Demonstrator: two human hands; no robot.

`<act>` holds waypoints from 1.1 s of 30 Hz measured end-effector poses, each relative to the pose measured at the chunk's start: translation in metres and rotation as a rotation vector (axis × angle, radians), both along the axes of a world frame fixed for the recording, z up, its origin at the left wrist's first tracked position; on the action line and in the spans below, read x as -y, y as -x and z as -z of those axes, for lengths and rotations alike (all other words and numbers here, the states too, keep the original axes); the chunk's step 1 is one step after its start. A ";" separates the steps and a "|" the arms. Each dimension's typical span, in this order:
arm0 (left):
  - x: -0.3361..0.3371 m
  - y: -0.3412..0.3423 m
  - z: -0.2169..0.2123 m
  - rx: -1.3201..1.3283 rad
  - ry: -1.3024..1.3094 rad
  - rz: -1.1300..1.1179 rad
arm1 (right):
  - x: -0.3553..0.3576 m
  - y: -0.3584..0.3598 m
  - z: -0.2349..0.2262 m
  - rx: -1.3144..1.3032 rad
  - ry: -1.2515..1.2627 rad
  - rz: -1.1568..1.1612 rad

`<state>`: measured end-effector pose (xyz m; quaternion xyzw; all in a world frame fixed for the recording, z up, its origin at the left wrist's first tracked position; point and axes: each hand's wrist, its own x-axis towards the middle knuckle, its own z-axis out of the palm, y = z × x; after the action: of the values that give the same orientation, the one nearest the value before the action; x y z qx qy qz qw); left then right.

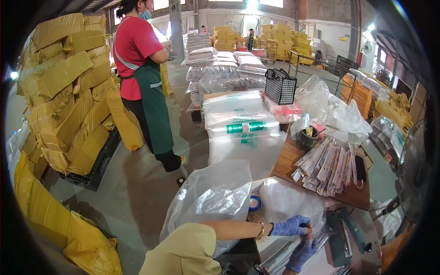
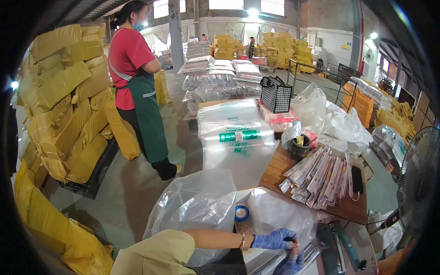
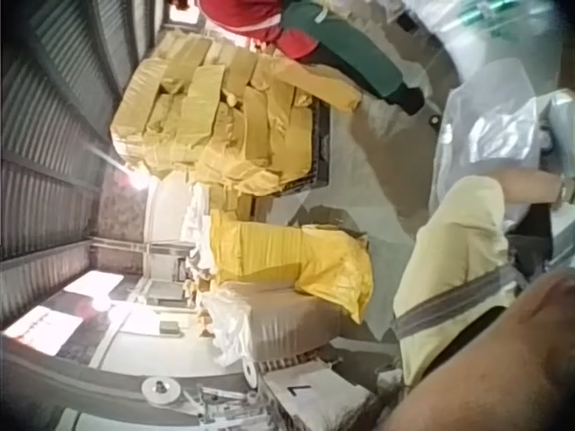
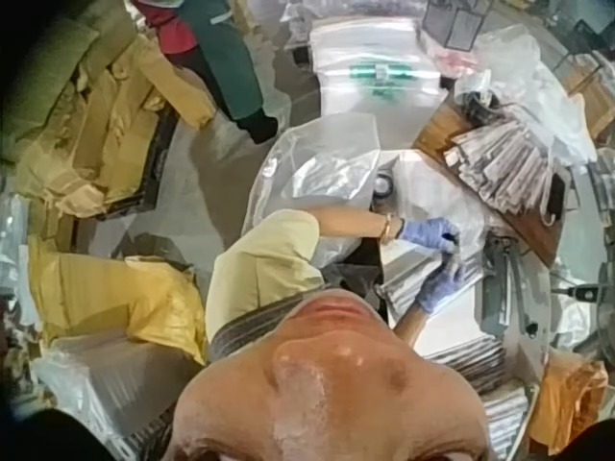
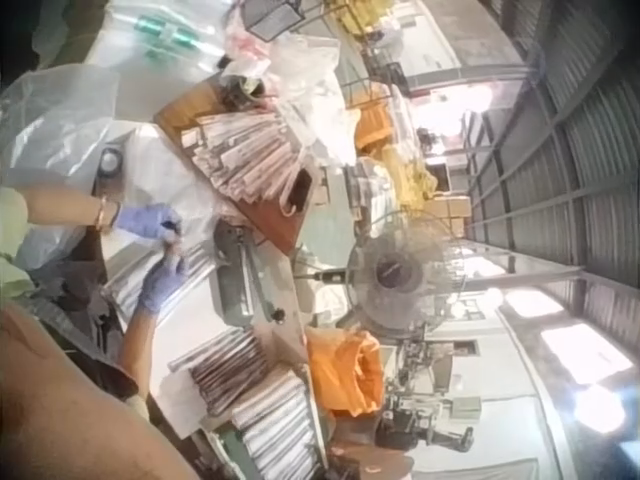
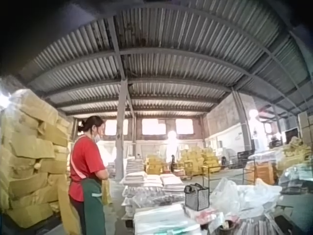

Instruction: Packaging bundles of long products into plastic bags and sealing them with a heat sealer.

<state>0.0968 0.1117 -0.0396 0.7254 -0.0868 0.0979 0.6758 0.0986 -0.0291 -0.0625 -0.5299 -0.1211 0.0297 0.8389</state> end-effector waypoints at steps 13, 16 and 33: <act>-0.045 -0.017 -0.010 0.233 -0.423 -0.720 | 0.016 -0.042 0.027 -0.040 0.041 0.187; -0.019 0.006 -0.029 0.248 -0.442 -0.585 | 0.003 -0.023 -0.014 -0.076 0.004 0.271; -0.002 -0.002 -0.002 0.531 -1.161 -0.549 | -0.007 0.041 -0.059 -0.167 -0.055 0.053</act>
<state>0.0993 0.1134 -0.0373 0.9167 -0.1008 0.3772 0.0850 0.0574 -0.0217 -0.0033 -0.5054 -0.0374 0.0482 0.8607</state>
